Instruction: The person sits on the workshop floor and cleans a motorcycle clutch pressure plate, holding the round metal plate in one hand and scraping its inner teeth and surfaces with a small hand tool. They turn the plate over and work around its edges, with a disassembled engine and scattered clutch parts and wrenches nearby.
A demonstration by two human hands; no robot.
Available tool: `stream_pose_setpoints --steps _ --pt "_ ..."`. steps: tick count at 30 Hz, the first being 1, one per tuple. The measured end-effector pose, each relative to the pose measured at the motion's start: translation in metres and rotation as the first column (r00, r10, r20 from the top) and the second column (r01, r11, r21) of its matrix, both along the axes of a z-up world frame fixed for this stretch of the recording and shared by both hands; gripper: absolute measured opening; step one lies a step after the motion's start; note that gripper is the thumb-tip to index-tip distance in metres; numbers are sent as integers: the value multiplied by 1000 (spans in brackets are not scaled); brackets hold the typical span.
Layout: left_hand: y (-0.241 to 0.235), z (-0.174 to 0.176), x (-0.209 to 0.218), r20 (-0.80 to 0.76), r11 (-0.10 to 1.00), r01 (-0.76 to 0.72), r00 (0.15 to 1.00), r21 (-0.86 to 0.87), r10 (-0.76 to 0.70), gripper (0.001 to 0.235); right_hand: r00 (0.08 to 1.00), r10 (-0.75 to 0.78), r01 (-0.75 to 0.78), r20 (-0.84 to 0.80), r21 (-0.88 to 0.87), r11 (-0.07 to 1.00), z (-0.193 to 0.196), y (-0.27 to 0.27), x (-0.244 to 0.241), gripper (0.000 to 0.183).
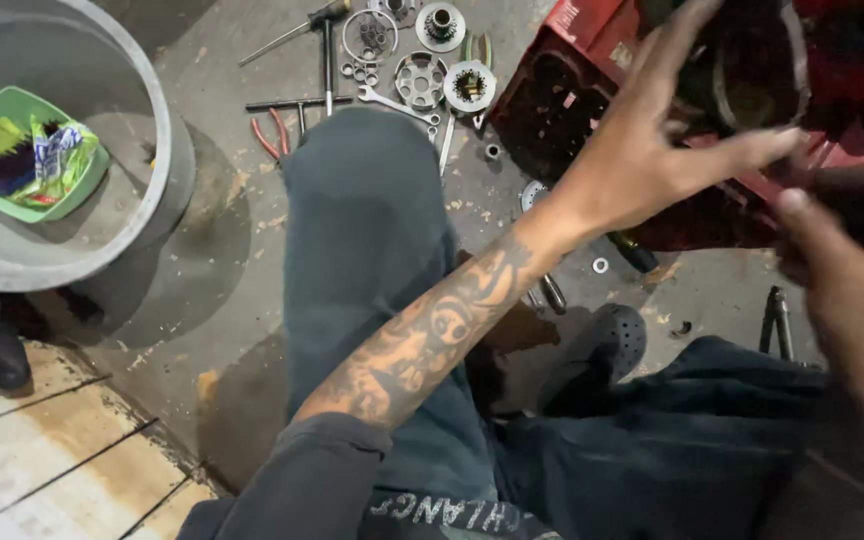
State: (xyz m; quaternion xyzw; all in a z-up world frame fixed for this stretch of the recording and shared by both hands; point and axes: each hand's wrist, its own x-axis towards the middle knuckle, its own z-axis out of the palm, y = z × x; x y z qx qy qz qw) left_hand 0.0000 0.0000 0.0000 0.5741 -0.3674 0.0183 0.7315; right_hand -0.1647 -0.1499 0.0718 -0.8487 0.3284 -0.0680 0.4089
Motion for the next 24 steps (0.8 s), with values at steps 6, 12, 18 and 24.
stream_pose_setpoints --steps 6,12,18,24 --pt "32 1 -6 -181 991 127 976 32 -119 98 966 88 -135 243 186 973 26 56 17 12" --pt "44 2 -6 -211 994 97 974 47 -85 98 917 -31 -177 398 476 861 9 61 25 12" --pt "46 4 -1 -266 993 95 961 70 -74 98 967 -63 -40 247 391 920 -1 65 35 15" --pt "44 -11 -4 -217 994 109 970 -3 -107 95 980 14 -58 198 218 974 -8 66 46 14"
